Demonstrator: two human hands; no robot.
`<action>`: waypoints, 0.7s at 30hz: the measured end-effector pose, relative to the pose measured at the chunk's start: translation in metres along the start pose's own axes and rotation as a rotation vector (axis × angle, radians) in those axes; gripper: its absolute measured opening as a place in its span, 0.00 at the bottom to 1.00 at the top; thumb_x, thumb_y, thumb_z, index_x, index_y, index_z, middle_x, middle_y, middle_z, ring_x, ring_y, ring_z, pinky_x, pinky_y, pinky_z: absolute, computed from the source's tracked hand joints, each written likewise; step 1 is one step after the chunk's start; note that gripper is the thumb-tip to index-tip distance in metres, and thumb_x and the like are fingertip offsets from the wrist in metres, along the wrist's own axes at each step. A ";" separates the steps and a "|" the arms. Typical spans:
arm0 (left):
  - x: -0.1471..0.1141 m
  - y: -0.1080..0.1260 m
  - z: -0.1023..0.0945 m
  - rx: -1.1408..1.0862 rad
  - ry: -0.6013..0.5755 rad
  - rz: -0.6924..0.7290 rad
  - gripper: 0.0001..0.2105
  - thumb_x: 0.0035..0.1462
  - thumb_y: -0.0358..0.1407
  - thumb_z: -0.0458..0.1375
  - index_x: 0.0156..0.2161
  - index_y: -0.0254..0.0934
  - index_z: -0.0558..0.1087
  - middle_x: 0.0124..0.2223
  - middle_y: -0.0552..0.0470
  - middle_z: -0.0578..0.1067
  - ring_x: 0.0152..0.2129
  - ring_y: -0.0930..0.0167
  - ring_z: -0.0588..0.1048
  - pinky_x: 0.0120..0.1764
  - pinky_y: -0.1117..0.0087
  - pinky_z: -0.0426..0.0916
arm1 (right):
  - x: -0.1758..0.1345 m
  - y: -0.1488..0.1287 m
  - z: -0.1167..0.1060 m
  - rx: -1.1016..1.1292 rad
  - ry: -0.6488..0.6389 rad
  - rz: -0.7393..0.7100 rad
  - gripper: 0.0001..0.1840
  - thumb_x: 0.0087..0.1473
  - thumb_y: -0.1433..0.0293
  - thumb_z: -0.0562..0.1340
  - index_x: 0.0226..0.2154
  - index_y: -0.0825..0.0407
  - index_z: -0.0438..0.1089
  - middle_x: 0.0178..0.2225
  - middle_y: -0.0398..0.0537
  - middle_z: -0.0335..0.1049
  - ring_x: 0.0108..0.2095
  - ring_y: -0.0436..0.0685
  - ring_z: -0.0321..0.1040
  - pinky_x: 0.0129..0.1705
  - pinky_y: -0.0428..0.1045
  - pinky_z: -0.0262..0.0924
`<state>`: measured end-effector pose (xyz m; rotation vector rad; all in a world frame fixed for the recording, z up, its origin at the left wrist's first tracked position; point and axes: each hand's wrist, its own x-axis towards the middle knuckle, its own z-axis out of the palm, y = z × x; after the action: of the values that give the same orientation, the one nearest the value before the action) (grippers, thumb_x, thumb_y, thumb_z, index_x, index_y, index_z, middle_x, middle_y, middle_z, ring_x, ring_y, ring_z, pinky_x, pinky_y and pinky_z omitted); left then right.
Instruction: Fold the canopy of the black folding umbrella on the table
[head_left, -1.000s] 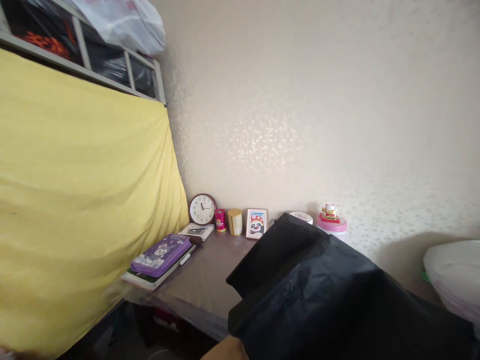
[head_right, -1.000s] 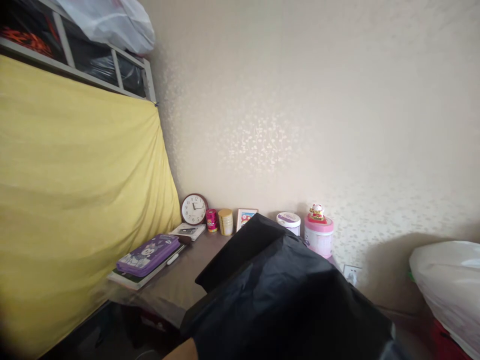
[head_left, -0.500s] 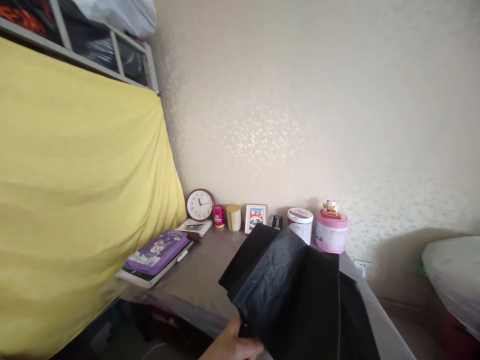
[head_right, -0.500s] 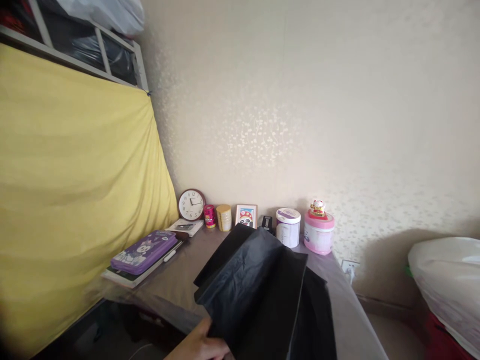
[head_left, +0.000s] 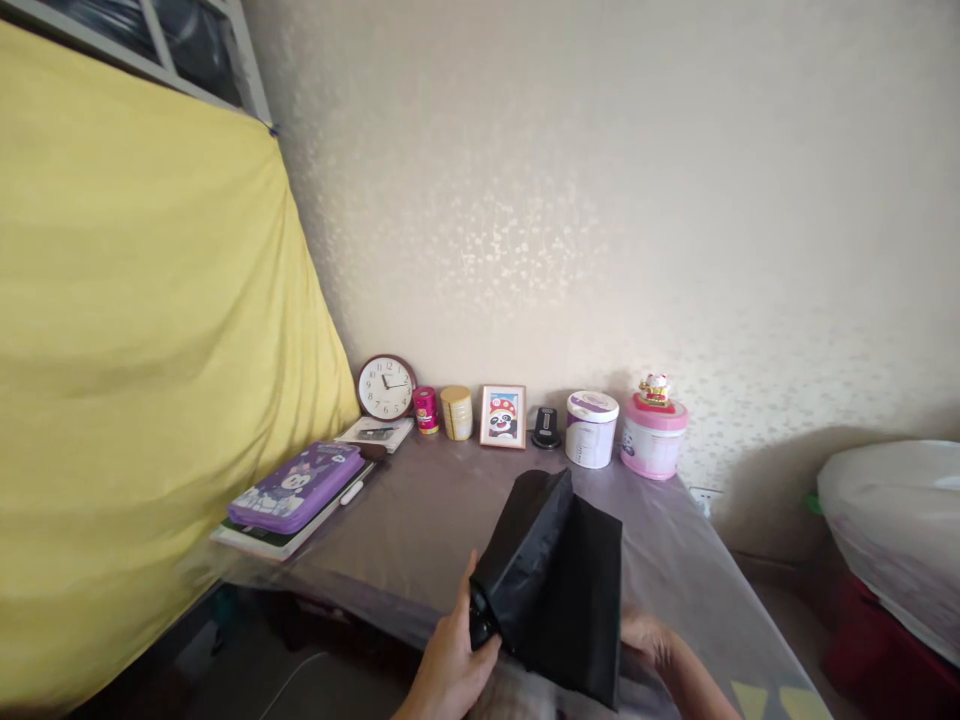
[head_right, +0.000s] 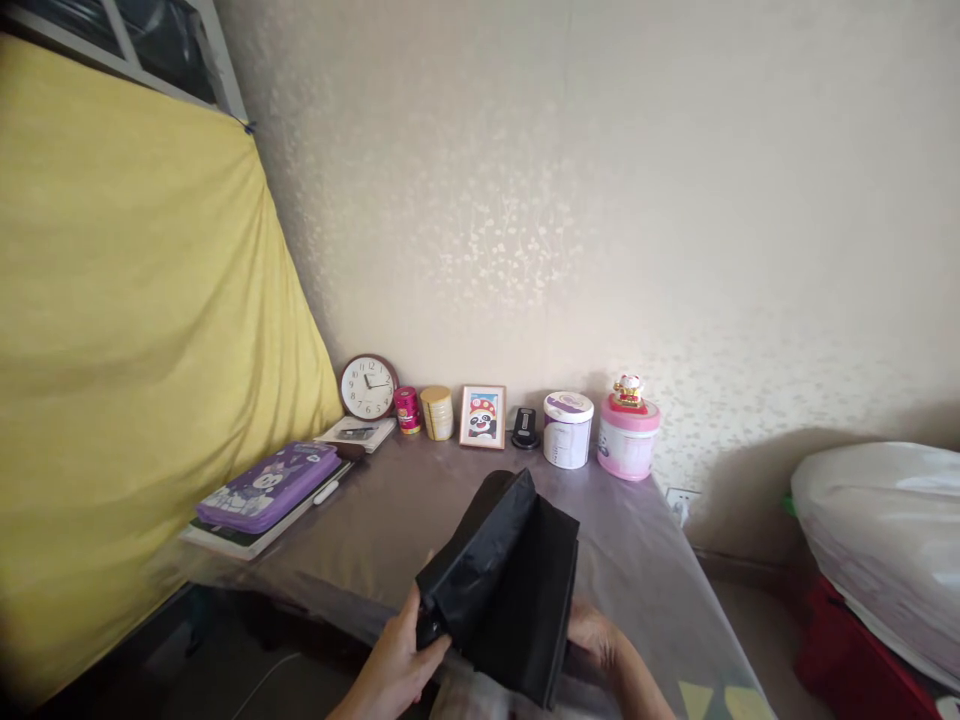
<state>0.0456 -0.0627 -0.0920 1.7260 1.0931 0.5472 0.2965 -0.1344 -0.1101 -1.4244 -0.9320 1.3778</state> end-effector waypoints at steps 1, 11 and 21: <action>0.001 -0.001 0.000 0.063 0.031 0.029 0.38 0.49 0.32 0.54 0.63 0.40 0.41 0.43 0.49 0.76 0.32 0.70 0.76 0.35 0.74 0.67 | 0.009 0.004 -0.004 0.010 -0.010 0.016 0.25 0.27 0.61 0.72 0.31 0.53 0.71 0.27 0.49 0.72 0.32 0.61 0.72 0.36 0.53 0.66; 0.006 -0.011 0.018 0.395 0.067 0.071 0.39 0.53 0.29 0.49 0.64 0.41 0.31 0.55 0.49 0.68 0.46 0.68 0.71 0.45 0.73 0.62 | 0.000 0.003 -0.020 -0.250 0.095 0.048 0.18 0.41 0.62 0.58 0.36 0.54 0.66 0.21 0.40 0.64 0.20 0.48 0.65 0.20 0.42 0.61; 0.007 -0.016 0.023 0.386 -0.013 0.119 0.39 0.54 0.27 0.50 0.64 0.45 0.31 0.58 0.51 0.66 0.50 0.71 0.69 0.48 0.76 0.60 | -0.023 0.003 -0.028 -0.719 0.550 -0.342 0.22 0.57 0.57 0.49 0.51 0.48 0.56 0.30 0.44 0.70 0.22 0.50 0.67 0.29 0.46 0.63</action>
<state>0.0606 -0.0661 -0.1169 2.1367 1.1459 0.4147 0.3223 -0.1606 -0.1077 -1.9145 -1.2712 0.3446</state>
